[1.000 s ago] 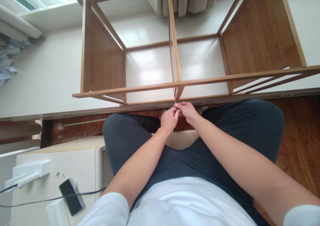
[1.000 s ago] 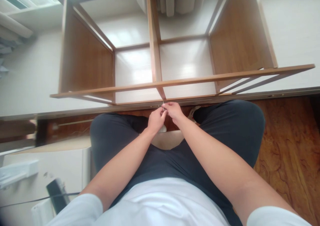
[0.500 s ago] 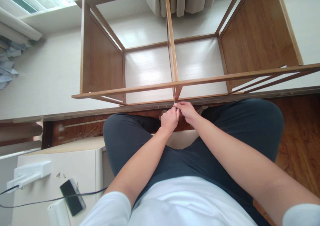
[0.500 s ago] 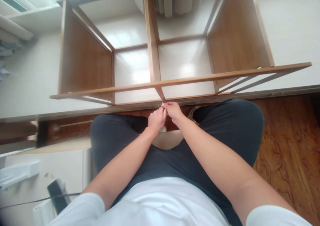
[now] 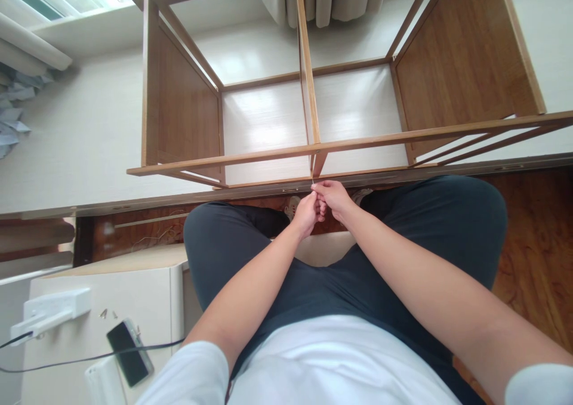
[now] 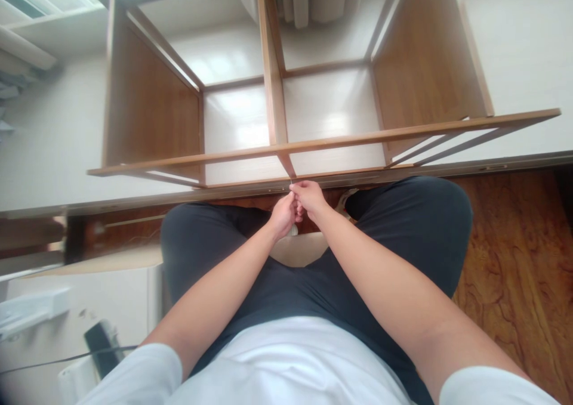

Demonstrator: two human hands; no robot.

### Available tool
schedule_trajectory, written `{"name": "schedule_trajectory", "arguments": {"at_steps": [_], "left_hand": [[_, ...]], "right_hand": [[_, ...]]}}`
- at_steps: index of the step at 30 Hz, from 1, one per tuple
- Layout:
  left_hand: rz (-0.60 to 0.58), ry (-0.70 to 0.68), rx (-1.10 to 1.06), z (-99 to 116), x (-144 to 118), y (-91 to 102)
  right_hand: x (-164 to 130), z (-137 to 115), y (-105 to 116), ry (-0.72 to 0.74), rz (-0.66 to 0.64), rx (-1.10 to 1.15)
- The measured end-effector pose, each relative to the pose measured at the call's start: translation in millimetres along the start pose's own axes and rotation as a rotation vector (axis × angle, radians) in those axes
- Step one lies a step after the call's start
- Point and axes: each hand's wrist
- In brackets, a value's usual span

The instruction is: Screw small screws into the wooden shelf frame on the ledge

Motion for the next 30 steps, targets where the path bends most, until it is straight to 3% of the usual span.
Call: {"name": "schedule_trajectory", "arguments": {"at_steps": [3, 10, 17, 24, 30], "left_hand": [[-0.028, 0.053, -0.083, 2.7, -0.1, 0.3], [-0.064, 0.016, -0.107, 0.6, -0.1, 1.8], [0.081, -0.106, 0.251, 4.7, -2.2, 1.4], [0.157, -0.326, 0.715, 12.5, -4.8, 8.5], [0.277, -0.273, 1.050, 22.3, -12.7, 6.2]], "right_hand": [[1.9, 0.9, 0.4, -0.002, 0.014, -0.004], [5.2, 4.7, 1.2, 0.003, 0.021, 0.003], [6.2, 5.7, 0.5, 0.031, -0.018, -0.001], [11.8, 7.8, 1.4, 0.046, 0.055, 0.021], [8.3, 4.2, -0.4, 0.057, 0.061, 0.026]]}}
Point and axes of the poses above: each hand's wrist, its own x-axis towards the middle knuckle, its own y-axis out of the back of the hand, z = x × y, and after that the axes turned 2 degrees about y, right-handed
